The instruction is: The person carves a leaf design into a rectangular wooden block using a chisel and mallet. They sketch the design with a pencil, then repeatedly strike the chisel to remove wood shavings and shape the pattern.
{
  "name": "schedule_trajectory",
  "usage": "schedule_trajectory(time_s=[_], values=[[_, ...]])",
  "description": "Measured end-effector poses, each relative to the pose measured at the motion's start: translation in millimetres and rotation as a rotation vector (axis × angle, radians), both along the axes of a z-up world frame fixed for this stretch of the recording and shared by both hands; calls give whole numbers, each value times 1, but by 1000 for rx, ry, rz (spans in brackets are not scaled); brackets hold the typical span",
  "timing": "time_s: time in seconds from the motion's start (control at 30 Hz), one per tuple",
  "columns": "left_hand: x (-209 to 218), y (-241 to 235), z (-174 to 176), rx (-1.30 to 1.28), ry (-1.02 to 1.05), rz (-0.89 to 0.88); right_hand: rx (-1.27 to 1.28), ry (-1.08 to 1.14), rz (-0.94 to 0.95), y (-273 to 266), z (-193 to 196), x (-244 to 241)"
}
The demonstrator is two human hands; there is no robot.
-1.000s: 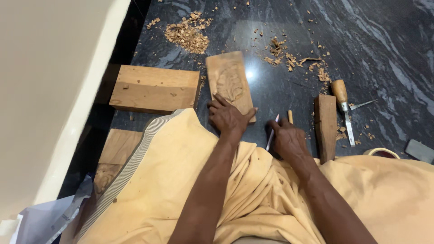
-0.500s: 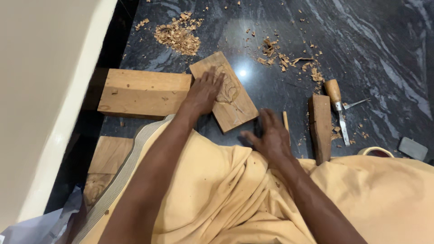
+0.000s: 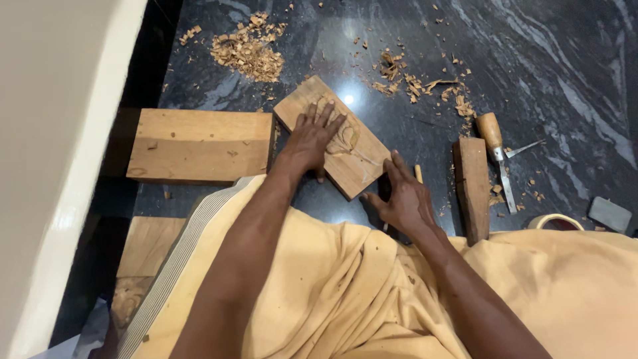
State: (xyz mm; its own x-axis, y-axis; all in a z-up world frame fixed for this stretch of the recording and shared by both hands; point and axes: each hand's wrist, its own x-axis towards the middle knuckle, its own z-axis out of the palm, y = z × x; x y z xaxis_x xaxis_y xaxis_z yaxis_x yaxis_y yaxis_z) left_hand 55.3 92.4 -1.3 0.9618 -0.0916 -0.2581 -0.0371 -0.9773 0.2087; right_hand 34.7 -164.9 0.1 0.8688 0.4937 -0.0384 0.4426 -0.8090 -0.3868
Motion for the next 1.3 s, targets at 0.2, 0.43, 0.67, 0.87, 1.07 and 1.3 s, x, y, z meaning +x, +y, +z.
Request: schedule_trajectory(time_s=[0.2, 0.43, 0.67, 0.87, 1.07, 1.3], values=[[4, 28, -59, 92, -367, 19, 369, 218, 48, -6, 12, -10], [-51, -49, -4, -290, -256, 537, 267, -18, -233, -78, 59, 49], [-21, -119, 10, -175, -13, 836, -232, -33, -369, -198, 94, 123], [-15, -114, -5, -106, -42, 772, -235, -6, -646, -252, 79, 139], [-22, -66, -12, -81, -36, 324, -154, 61, -604, -219, 64, 141], [-21, -19, -4, -56, -13, 50, -152, 152, -497, -210, 41, 136]])
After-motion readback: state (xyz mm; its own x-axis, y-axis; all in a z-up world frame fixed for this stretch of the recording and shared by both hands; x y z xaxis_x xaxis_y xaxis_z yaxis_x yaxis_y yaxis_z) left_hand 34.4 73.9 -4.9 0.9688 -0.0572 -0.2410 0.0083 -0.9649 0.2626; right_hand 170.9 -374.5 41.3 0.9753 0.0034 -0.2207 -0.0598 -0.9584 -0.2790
